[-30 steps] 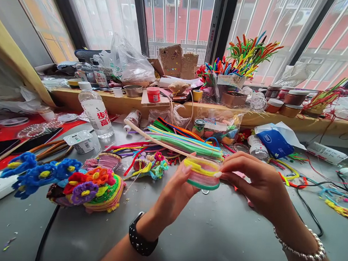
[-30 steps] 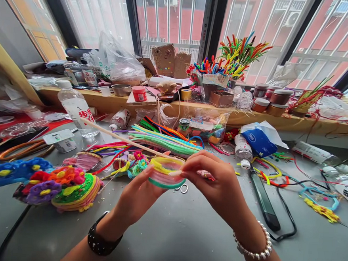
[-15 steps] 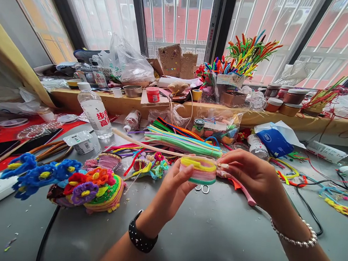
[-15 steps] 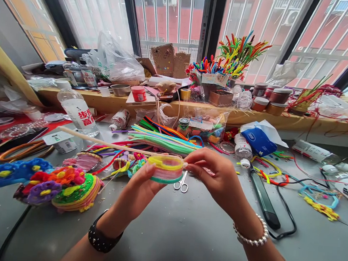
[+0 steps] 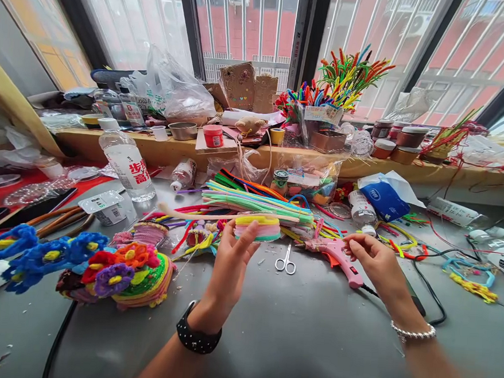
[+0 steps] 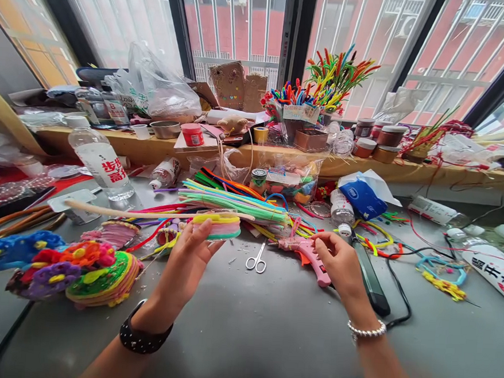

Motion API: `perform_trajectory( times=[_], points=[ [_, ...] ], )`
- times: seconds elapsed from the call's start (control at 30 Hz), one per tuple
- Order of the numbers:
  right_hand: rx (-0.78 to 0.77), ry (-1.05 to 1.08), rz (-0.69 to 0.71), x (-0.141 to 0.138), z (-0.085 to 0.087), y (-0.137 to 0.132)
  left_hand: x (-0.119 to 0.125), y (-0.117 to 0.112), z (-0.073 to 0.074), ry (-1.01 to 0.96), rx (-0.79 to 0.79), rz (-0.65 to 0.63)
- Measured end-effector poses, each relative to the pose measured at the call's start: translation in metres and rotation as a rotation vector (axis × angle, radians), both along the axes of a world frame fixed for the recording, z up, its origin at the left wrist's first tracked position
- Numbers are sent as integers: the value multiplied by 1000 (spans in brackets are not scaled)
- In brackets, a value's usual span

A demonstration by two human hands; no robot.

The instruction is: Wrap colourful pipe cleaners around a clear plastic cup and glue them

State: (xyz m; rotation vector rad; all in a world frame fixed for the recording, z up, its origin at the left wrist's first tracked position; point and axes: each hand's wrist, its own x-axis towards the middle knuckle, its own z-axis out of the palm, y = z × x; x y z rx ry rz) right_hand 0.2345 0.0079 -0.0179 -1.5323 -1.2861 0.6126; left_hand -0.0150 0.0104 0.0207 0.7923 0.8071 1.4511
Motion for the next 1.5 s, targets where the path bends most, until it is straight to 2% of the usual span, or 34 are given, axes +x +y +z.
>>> perform_trajectory(
  times=[0.13,0.43,0.67,0.97,1.2,1.5],
  points=[
    [-33,55,17,7,-10,2,2,0,-1,-11,-18,-9],
    [26,103,65,1,-14,4,6,-1,-4,22,-56,-61],
    [1,21,71,2,-4,-5,5,-1,-3,22,-62,-74],
    [22,109,113,-2,0,-7,7,-2,-3,1,-81,-69],
    [-22,111,189,-8,9,-13,7,-2,-3,13,-94,-73],
    [-92,21,293,-17,6,-10,7,-2,-5,31,-92,-89]
  ],
)
